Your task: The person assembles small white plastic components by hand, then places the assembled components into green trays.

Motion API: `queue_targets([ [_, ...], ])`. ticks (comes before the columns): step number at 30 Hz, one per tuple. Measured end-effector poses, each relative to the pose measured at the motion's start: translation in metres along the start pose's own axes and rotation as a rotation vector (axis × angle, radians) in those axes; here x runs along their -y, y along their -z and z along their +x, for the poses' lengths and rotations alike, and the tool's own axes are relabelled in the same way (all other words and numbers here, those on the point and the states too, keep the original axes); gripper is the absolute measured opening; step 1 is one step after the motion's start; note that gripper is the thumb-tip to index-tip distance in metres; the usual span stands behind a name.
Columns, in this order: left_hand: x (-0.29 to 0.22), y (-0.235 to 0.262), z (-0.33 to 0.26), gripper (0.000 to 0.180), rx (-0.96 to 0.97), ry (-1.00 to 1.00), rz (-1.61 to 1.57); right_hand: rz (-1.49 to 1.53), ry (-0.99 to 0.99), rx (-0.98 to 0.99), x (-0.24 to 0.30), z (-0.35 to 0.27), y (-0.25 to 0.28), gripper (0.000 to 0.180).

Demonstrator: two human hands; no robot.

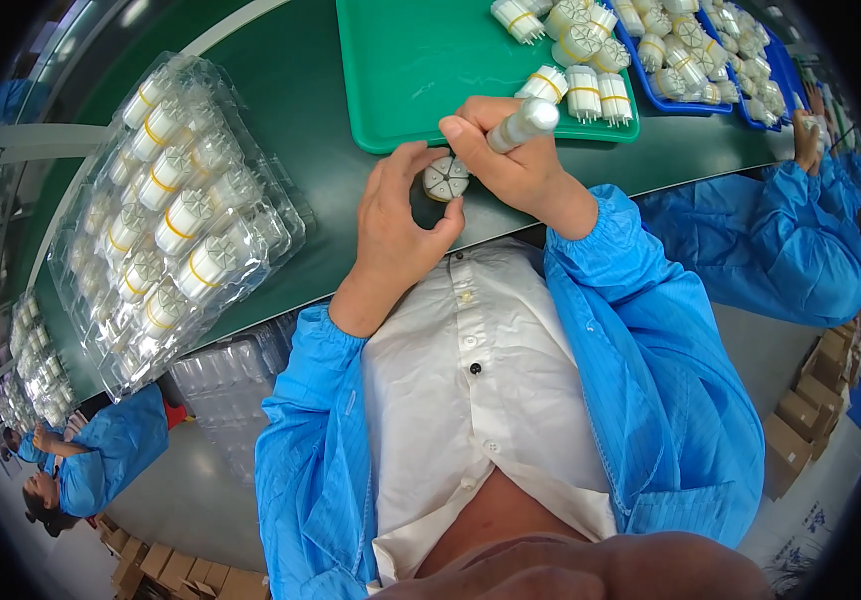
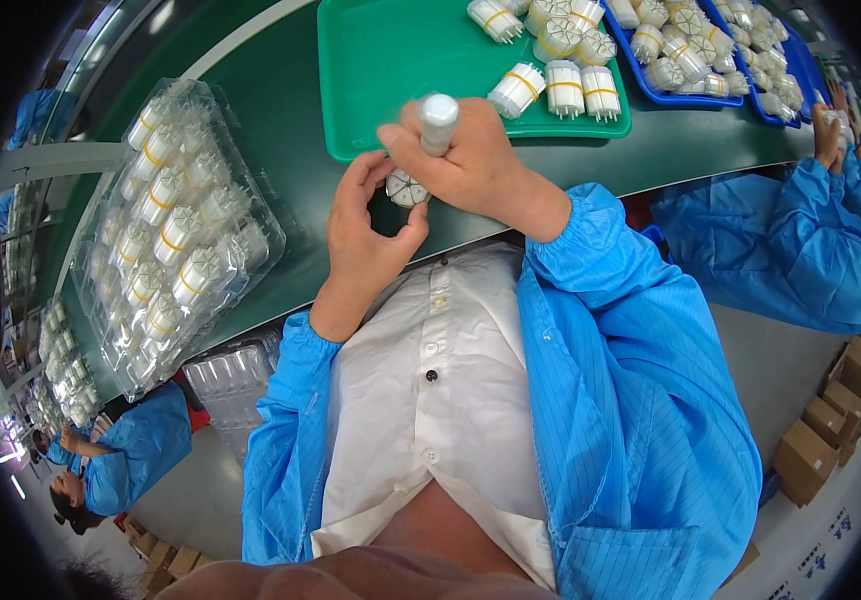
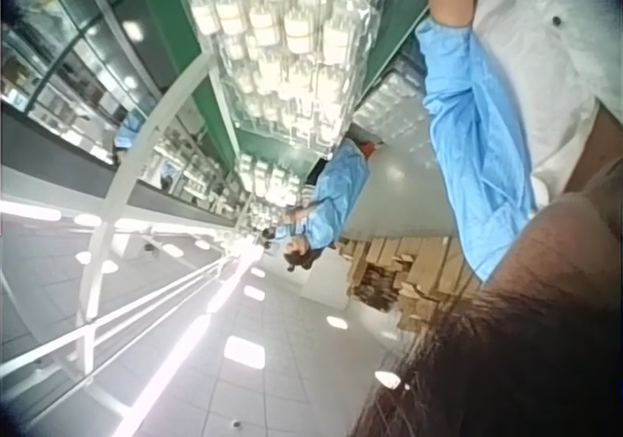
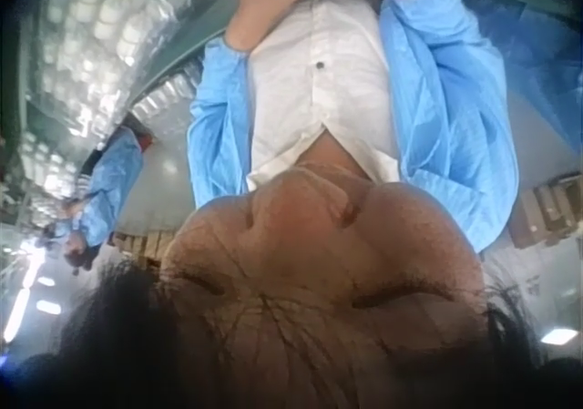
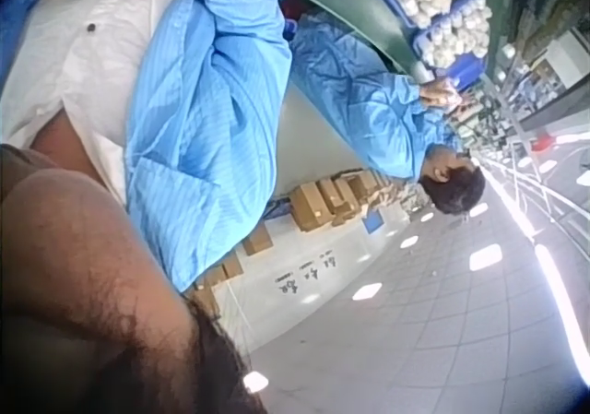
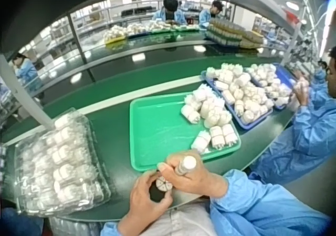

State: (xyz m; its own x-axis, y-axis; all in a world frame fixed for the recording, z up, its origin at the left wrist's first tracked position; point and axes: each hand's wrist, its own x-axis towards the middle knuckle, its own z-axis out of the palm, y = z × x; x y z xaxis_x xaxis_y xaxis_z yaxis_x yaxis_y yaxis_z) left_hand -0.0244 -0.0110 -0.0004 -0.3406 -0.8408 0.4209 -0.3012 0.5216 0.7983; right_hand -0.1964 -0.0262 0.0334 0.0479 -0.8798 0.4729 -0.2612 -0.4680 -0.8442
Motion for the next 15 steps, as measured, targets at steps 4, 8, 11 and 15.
queue_targets([
  [4, 0.001, 0.002, 0.003, 0.057, 0.02, -0.062, 0.155, 0.043, -0.031, 0.034, 0.001, -0.003, 0.001, 0.031],
  [8, 0.004, 0.003, 0.001, 0.057, 0.049, -0.063, 0.154, 0.207, -0.093, -0.012, 0.012, -0.004, 0.008, 0.037],
  [11, 0.0, 0.003, 0.001, 0.057, 0.027, -0.004, 0.054, 0.135, -0.047, 0.004, 0.006, -0.001, 0.007, 0.034],
  [15, 0.0, 0.003, 0.002, 0.057, 0.041, -0.008, 0.041, 0.034, 0.029, 0.053, 0.0, 0.003, 0.005, 0.033],
])
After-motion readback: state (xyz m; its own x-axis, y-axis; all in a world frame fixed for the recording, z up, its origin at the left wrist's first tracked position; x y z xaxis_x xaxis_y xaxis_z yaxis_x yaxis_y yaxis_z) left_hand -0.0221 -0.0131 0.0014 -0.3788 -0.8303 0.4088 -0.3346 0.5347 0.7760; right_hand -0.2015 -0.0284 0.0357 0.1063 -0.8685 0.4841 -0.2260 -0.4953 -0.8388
